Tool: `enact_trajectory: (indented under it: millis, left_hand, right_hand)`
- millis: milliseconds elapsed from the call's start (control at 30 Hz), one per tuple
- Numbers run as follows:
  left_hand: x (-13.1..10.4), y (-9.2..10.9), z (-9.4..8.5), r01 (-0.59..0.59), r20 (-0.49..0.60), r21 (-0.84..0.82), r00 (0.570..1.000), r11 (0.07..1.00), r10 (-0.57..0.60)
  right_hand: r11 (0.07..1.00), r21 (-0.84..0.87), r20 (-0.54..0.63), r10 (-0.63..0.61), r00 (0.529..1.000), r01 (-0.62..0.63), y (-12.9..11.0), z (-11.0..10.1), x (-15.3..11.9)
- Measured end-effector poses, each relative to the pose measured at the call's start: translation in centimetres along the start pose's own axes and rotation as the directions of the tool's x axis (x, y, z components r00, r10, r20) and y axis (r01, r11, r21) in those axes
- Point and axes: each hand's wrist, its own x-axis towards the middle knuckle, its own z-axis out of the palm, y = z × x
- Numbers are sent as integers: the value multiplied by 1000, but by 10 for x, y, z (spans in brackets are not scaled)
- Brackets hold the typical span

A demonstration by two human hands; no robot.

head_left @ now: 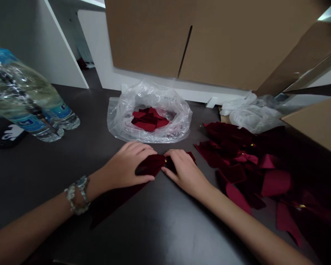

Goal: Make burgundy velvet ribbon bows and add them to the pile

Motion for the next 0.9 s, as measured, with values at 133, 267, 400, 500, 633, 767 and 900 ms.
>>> enact_trajectory:
  millis: [133,267,400,500,633,767,900]
  left_hand:
    - [2,-3,11,48,60,-96,997,994,-43]
    - [-3,-20,-2,51,129,-120,991,992,-35]
    - [-7,-5,-10,37,14,39,999,999,-37]
    - [-5,9,4,7,3,-55,1000,998,-7]
    - [-1,3,24,40,77,-91,996,995,-33]
    - [-1,-8,20,60,153,-79,987,995,-47]
    - [-10,-5,5,55,183,-82,982,995,-39]
  right_hand:
    - [998,67,-30,-21,999,23,7,10,2]
    - [986,136,-13,-93,996,94,6,7,-4]
    - [983,142,-20,-118,993,119,-7,13,-5]
    - [980,138,-26,-138,990,140,-16,21,-5]
    - [969,204,7,-145,989,140,-12,18,-6]
    - [950,263,141,-209,968,167,8,-1,3]
    - [966,218,266,-198,943,141,24,-27,22]
